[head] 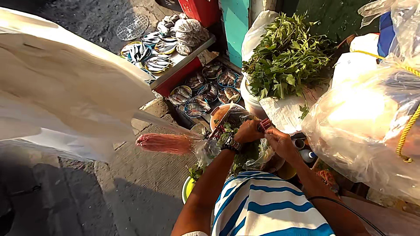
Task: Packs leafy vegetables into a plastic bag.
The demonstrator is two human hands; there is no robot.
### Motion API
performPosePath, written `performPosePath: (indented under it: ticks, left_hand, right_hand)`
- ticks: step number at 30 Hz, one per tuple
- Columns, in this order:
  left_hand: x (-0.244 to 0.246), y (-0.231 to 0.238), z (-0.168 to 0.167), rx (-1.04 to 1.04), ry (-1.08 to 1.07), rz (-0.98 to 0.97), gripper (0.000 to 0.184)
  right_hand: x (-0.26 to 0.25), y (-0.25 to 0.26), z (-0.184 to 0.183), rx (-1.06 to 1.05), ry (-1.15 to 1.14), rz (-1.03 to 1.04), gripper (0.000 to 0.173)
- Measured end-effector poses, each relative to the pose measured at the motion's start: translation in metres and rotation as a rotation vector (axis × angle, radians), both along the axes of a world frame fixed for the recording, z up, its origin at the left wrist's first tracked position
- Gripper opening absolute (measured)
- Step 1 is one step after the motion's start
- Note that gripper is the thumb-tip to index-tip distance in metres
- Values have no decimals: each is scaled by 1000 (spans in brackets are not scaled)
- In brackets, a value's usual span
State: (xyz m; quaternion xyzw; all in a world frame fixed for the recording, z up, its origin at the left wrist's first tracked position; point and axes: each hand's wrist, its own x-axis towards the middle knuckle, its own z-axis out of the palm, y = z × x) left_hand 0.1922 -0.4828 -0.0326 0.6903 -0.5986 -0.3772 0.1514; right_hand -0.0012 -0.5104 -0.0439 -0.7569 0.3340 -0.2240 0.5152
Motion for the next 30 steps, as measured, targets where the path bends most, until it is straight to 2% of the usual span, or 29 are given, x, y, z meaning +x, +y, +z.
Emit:
performPosePath:
  ticks: [3,6,8,10,13,16,18,21,26,28,30]
  left_hand:
    - [-10,1,-1,76,-140,-50,44]
    - [-24,6,16,128,-186,-114,40]
    - [-35,9,10,102,-185,-158,40]
    - [-43,9,13,136,-185,-303,42]
    - [-37,22,36,40,88,-449,34]
    - [-13,33,40,-115,502,-443,24]
    - [-4,35,36,-120,634,-426,21]
    - [0,35,24,-93,724,-388,20]
    - [-2,33,3,-74,837,-242,20]
    - [-1,36,1,-60,971,-154,21]
    - [2,41,4,-62,1063,-86,24]
  right_hand:
    - [3,3,30,-115,109,111,26]
    - [13,-6,60,-91,162,264,24]
    - [22,-22,77,137,210,317,22]
    - [26,-45,74,443,41,254,21]
    - [13,-73,50,841,-290,258,30]
    - [-4,-61,38,950,-489,282,30]
    - [-10,-39,43,794,-531,219,28]
    - [-17,-23,50,276,-445,159,26]
    - [-15,-15,41,-422,-304,264,25]
    - [-13,-14,31,-535,-302,303,25]
    - [-11,-13,23,-481,-365,315,22]
